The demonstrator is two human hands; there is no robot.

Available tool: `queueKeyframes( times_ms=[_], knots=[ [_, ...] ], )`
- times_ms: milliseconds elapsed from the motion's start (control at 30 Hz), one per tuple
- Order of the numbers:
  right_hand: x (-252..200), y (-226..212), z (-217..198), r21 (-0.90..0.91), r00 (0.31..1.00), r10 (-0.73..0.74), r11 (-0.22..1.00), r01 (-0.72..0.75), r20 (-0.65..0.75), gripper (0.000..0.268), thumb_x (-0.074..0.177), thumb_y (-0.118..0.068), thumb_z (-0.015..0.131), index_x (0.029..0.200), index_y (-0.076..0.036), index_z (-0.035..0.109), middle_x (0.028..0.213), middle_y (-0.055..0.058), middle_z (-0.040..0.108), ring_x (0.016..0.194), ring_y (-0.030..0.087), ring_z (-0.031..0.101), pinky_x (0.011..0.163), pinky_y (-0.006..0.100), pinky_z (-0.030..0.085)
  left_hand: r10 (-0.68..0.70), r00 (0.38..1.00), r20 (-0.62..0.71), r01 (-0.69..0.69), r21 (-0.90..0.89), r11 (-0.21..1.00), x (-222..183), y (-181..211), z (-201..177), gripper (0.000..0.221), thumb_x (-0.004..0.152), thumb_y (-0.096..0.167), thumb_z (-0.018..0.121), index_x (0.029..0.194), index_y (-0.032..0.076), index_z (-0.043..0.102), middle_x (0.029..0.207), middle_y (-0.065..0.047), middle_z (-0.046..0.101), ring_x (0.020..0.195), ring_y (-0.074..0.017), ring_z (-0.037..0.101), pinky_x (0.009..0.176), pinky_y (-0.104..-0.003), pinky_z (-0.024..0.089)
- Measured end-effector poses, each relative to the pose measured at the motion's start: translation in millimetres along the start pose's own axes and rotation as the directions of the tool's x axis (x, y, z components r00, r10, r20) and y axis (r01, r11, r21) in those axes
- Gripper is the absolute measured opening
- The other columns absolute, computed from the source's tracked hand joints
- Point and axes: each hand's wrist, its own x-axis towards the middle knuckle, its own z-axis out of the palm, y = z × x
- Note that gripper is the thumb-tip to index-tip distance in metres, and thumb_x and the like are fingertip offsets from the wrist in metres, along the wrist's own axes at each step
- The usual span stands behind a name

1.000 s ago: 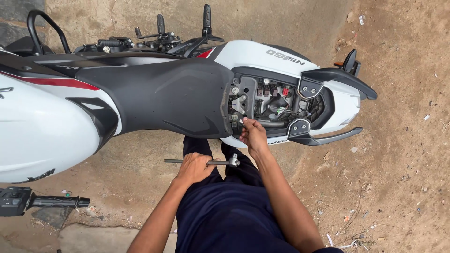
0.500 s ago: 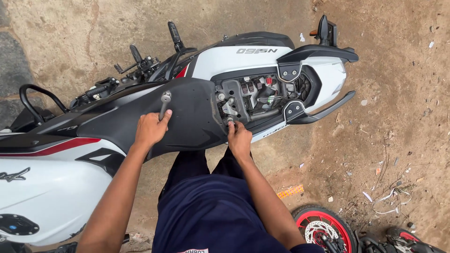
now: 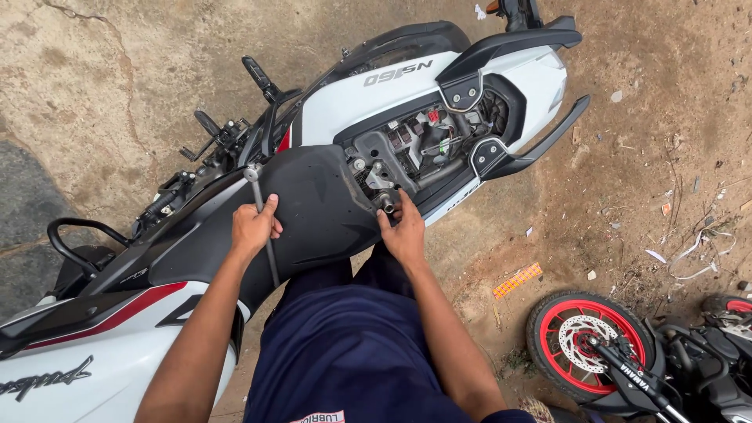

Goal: Removing a motorcycle seat using a T-handle wrench and then measuring/preparing a new leather cover for it on a workbench.

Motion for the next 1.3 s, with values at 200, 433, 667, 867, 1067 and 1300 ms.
queueKeyframes(
  times_ms=[200,433,667,867,1067,1300],
  knots=[
    [-15.9,26.5,0.2,0.263,0.981,0.162,0.956,-0.129,-0.105,0.053,0.087,-0.020,0.079,0.132,0.001,0.061,0.105,0.011,0.071,0.085,0.015,0.067,0.070,0.030,0.057,0.140,0.982,0.127,-0.176,0.340,0.924,-46.6,46.2,27.6,0.069,0.105,0.052,0.056,0.065,-0.004,0.061,0.055,-0.018,0.059,0.056,-0.0351,0.064,0.062,-0.049,0.050],
    [-49.5,-5.7,-7.5,0.649,0.979,0.206,0.744,-0.160,0.005,0.033,0.099,-0.024,0.071,0.119,0.003,0.072,0.094,0.005,0.073,0.079,0.010,0.065,0.072,0.026,0.057,0.375,0.860,0.346,-0.500,0.430,0.752,-93.3,65.5,93.1,0.039,0.096,0.035,0.063,0.079,0.001,0.070,0.066,-0.021,0.068,0.067,-0.0417,0.070,0.069,-0.052,0.055],
    [-56.6,0.7,4.7,0.731,0.888,0.396,0.531,-0.429,0.234,0.031,0.095,-0.017,0.075,0.118,0.004,0.073,0.092,0.006,0.071,0.078,0.011,0.065,0.070,0.026,0.055,0.259,0.835,0.486,-0.474,0.396,0.786,-108.3,80.8,124.6,0.030,0.091,0.017,0.061,0.108,-0.007,0.057,0.098,-0.029,0.068,0.093,-0.0416,0.069,0.086,-0.050,0.055],
    [-37.2,22.4,3.3,0.833,0.897,0.419,0.440,-0.335,0.139,0.030,0.094,-0.013,0.070,0.121,0.000,0.068,0.101,0.006,0.074,0.087,0.013,0.072,0.075,0.029,0.060,0.337,0.778,0.530,-0.526,0.257,0.811,-104.7,65.8,129.8,0.059,0.083,0.007,0.062,0.136,-0.006,0.042,0.132,-0.028,0.056,0.126,-0.0417,0.053,0.106,-0.049,0.043],
    [-21.9,56.3,15.6,0.676,0.947,0.322,0.695,-0.244,0.010,0.035,0.098,-0.014,0.071,0.129,0.001,0.069,0.107,0.009,0.076,0.093,0.012,0.072,0.080,0.027,0.060,0.280,0.861,0.425,-0.395,0.213,0.893,-91.0,56.1,109.3,0.058,0.086,0.009,0.064,0.140,-0.002,0.045,0.133,-0.022,0.061,0.121,-0.0358,0.062,0.104,-0.046,0.048],
    [-20.1,23.2,6.7,-0.075,0.977,-0.160,0.986,0.150,-0.141,0.033,0.096,-0.015,0.073,0.127,-0.003,0.072,0.116,0.018,0.070,0.087,0.027,0.075,0.072,0.037,0.060,0.610,0.754,0.244,-0.657,0.298,0.693,-70.7,90.3,69.4,0.038,0.094,0.010,0.064,0.132,0.003,0.060,0.130,-0.014,0.066,0.116,-0.0302,0.068,0.099,-0.042,0.055]
  ],
)
